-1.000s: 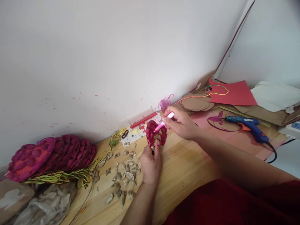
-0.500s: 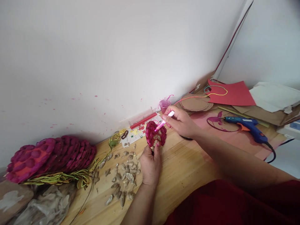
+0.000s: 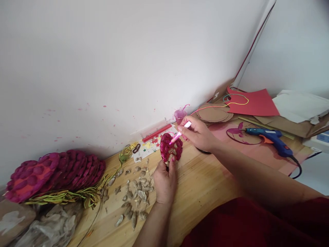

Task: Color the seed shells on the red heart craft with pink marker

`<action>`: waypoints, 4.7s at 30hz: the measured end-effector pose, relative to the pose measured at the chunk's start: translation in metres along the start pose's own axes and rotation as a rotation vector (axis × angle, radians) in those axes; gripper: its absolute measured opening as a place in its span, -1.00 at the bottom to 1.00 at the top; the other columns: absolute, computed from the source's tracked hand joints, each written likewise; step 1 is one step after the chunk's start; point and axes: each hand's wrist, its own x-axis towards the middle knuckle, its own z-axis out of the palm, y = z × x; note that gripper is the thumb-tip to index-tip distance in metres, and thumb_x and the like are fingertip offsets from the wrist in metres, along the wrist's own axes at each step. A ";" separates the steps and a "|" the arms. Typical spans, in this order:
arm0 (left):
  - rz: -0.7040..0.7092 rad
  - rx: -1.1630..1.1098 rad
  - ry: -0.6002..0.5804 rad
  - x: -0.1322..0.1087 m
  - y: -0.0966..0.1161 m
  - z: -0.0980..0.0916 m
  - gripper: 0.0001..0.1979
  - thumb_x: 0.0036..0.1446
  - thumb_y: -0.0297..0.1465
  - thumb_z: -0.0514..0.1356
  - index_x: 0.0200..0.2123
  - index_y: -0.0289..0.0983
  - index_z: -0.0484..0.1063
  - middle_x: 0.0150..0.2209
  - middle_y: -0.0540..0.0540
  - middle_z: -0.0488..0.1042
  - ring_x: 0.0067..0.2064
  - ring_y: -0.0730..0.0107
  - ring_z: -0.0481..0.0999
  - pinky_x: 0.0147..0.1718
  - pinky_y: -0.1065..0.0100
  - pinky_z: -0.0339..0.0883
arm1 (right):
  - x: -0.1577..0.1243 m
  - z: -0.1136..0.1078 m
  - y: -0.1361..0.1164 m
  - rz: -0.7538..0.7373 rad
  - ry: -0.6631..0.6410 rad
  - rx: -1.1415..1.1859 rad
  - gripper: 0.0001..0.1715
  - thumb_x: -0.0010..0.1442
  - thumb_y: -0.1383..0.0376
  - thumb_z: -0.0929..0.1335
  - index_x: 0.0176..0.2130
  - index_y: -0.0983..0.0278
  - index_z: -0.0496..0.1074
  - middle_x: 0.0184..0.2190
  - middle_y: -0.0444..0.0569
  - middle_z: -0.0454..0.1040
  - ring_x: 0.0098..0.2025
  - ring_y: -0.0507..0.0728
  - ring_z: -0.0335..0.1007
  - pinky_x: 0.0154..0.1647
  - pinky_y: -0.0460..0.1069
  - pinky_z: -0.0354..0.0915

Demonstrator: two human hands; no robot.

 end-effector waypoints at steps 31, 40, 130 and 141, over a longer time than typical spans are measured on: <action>-0.019 0.023 -0.003 0.000 0.002 -0.001 -0.56 0.31 -0.04 0.13 -0.15 -0.27 0.61 -0.25 -0.17 0.67 -0.28 0.27 0.58 -0.24 0.35 0.34 | 0.004 0.001 0.005 0.057 0.023 0.096 -0.63 0.21 0.01 0.41 -0.30 0.25 0.36 -0.52 -0.19 0.34 -0.50 0.00 0.23 -0.46 -0.06 0.15; -0.016 0.035 0.005 0.001 0.002 0.000 -0.56 0.31 -0.03 0.13 -0.23 -0.27 0.60 -0.33 -0.15 0.65 -0.36 0.31 0.54 -0.30 0.37 0.31 | 0.000 0.003 0.000 0.041 0.056 -0.079 -0.70 0.29 0.08 0.34 -0.33 0.25 0.34 -0.53 -0.19 0.34 -0.50 0.00 0.23 -0.44 -0.05 0.13; -0.088 -0.197 -0.019 0.009 0.002 0.001 -0.56 0.32 -0.06 0.14 -0.05 -0.25 0.63 -0.06 -0.18 0.67 -0.05 0.18 0.61 -0.03 0.28 0.36 | 0.010 -0.021 0.009 0.037 0.025 -0.087 -0.75 0.24 0.10 0.34 -0.32 0.23 0.33 -0.54 -0.22 0.33 -0.51 0.01 0.22 -0.46 -0.06 0.12; -0.055 -0.385 0.010 0.013 -0.006 0.008 -0.55 0.30 -0.10 0.19 0.06 -0.30 0.57 0.03 -0.16 0.64 0.03 0.21 0.58 0.07 0.30 0.34 | 0.093 -0.056 0.017 0.176 0.178 -0.947 -0.67 0.34 0.16 0.26 -0.06 0.28 0.48 -0.23 0.01 0.60 -0.29 0.11 0.45 -0.28 -0.04 0.23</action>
